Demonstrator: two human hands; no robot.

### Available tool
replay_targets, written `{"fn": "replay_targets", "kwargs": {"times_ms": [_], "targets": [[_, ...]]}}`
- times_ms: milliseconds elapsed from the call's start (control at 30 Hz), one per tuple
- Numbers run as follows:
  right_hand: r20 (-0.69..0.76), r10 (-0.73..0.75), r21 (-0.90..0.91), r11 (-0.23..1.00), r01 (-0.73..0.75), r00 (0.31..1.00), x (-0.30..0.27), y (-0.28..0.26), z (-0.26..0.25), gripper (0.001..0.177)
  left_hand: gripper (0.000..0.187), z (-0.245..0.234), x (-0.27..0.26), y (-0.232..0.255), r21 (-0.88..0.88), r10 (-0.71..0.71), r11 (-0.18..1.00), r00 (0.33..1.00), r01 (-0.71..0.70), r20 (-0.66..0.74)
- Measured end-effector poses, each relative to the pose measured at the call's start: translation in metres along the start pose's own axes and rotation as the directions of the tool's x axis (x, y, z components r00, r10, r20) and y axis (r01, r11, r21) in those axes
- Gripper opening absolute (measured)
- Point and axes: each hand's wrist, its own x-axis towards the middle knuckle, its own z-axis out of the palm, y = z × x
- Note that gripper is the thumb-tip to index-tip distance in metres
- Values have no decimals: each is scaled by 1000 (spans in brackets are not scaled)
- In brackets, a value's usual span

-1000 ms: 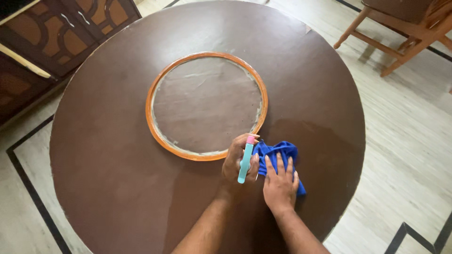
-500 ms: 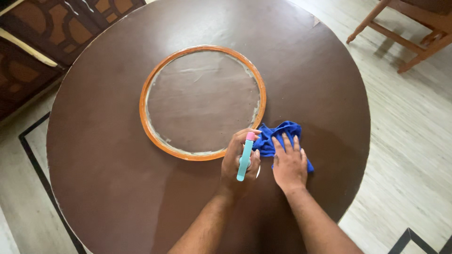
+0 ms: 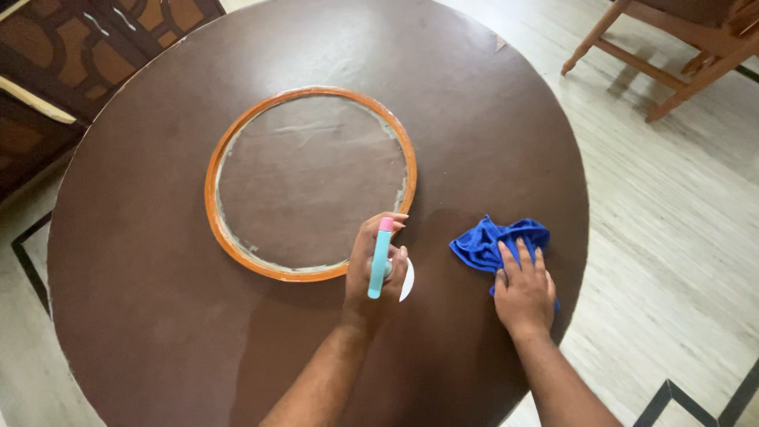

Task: The person sprays a cleaning solution onto a round brown table and wipes the surface with a blue cloth. The person repeatedly sprays and wipes the table in a circular motion around a central glass insert.

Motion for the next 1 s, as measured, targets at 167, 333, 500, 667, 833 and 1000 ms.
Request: {"fn": "replay_targets", "kwargs": {"times_ms": [167, 333, 500, 667, 833, 1000], "targets": [[-83, 27, 23, 999, -25, 996, -26, 16, 1, 54, 42, 3, 2, -1, -16, -29, 999, 1000, 29, -10], [-123, 16, 44, 999, -11, 992, -48, 14, 4, 55, 44, 6, 0, 0, -17, -100, 995, 994, 99, -44], [-114, -68, 42, 996, 73, 991, -56, -1, 1, 56, 44, 12, 2, 0, -32, -193, 981, 977, 191, -88], [-75, -211, 78, 973, 217, 975, -43, -12, -5, 51, 48, 17, -1, -1, -24, -177, 984, 977, 175, -116], [-25, -357, 87, 930, 358, 934, -19, -32, -8, 51, 44, 19, -1, -3, 6, -107, 994, 983, 110, -150], [48, -402, 46, 916, 400, 915, 8, -55, -4, 47, 45, 21, -1, -9, -16, -98, 995, 982, 97, -161]]}}
